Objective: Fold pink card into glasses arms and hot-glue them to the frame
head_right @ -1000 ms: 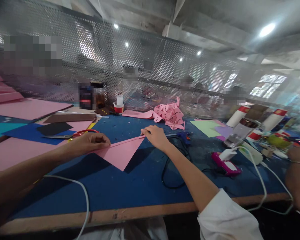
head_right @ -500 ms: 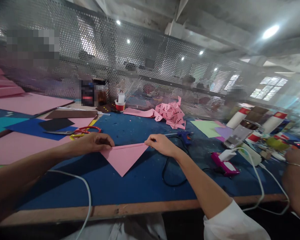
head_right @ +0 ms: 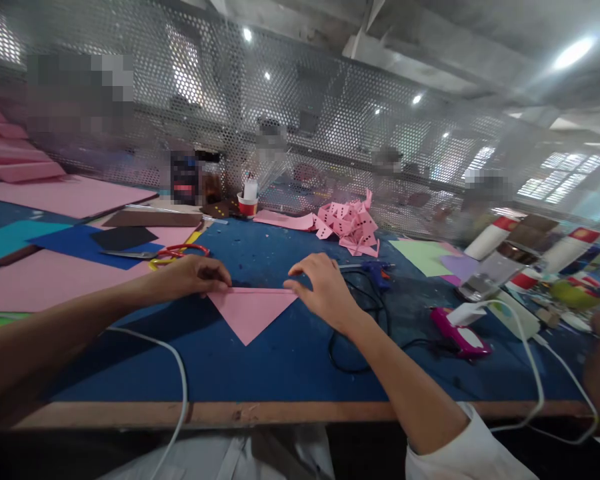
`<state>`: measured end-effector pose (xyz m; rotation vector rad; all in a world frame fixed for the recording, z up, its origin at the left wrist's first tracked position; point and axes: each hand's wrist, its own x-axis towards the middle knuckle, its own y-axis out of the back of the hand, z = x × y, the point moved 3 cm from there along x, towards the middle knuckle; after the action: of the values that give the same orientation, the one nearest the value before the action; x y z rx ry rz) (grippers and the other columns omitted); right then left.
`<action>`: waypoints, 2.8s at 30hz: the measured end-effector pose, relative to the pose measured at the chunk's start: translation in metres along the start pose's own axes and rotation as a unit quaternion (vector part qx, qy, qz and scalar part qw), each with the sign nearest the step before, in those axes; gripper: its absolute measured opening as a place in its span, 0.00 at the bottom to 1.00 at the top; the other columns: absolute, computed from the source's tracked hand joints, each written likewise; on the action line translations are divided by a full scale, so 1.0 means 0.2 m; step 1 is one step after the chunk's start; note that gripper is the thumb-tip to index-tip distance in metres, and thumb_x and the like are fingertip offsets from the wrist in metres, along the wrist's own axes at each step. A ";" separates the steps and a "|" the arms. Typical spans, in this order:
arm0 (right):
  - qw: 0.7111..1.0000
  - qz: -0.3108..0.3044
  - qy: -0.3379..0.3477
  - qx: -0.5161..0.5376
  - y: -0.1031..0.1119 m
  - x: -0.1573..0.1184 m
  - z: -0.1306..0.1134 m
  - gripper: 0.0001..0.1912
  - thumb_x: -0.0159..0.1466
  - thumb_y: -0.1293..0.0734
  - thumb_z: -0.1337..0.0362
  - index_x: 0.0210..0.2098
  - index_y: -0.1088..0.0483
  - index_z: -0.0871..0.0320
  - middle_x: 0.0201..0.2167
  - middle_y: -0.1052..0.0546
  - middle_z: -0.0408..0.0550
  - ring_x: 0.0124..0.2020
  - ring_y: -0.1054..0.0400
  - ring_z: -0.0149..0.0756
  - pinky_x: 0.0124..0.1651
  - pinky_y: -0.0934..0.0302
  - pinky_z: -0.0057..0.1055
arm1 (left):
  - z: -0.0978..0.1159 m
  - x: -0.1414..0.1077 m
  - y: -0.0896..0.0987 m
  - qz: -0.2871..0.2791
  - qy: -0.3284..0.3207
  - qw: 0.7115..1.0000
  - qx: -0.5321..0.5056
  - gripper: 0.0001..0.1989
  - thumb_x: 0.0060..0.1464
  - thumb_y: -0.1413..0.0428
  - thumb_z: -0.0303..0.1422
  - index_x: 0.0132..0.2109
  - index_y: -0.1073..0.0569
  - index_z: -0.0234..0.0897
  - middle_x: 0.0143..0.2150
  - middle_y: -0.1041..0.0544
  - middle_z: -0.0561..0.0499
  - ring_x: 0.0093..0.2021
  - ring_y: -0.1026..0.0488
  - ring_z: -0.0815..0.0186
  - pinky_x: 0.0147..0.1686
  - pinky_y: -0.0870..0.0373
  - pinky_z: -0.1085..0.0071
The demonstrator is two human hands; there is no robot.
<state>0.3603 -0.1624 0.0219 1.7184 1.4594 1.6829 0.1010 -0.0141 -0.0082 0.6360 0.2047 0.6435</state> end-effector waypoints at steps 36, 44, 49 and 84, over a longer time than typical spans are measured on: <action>0.993 -0.065 0.099 -0.009 -0.19 -0.07 -0.25 0.06 0.72 0.32 0.63 0.38 0.28 0.57 0.40 0.20 0.49 0.45 0.30 0.41 0.53 0.44 0.39 | 0.09 -0.06 -0.10 -0.017 -0.073 0.992 0.097 0.10 0.59 0.43 0.37 0.42 0.18 0.41 0.38 0.16 0.54 0.37 0.22 0.63 0.37 0.31 0.73; 0.995 -0.055 0.085 -0.016 -0.22 -0.06 -0.23 0.08 0.74 0.33 0.60 0.39 0.28 0.57 0.42 0.20 0.48 0.47 0.31 0.40 0.54 0.45 0.40 | 0.12 -0.08 -0.16 0.036 -0.165 0.971 0.168 0.11 0.59 0.47 0.27 0.40 0.19 0.40 0.41 0.21 0.48 0.46 0.24 0.60 0.49 0.32 0.68; 0.994 -0.064 0.084 -0.028 -0.22 -0.06 -0.22 0.06 0.73 0.33 0.62 0.40 0.27 0.57 0.42 0.21 0.49 0.47 0.32 0.41 0.54 0.45 0.40 | 0.23 -0.17 -0.21 0.130 -0.314 0.909 0.243 0.11 0.69 0.49 0.29 0.44 0.21 0.38 0.43 0.19 0.47 0.45 0.23 0.62 0.48 0.30 0.67; 0.996 -0.076 -0.036 -0.035 -0.20 -0.04 -0.14 0.06 0.73 0.34 0.68 0.39 0.25 0.57 0.40 0.20 0.48 0.44 0.27 0.39 0.47 0.43 0.36 | 0.28 -0.35 -0.45 0.104 -0.411 0.806 0.413 0.20 0.74 0.54 0.35 0.58 0.24 0.28 0.58 0.18 0.40 0.54 0.19 0.53 0.54 0.23 0.56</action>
<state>0.3212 -0.1636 -0.0083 1.5730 1.4412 1.5588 0.1112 -0.1411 -0.0199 1.7480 -0.4430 0.4092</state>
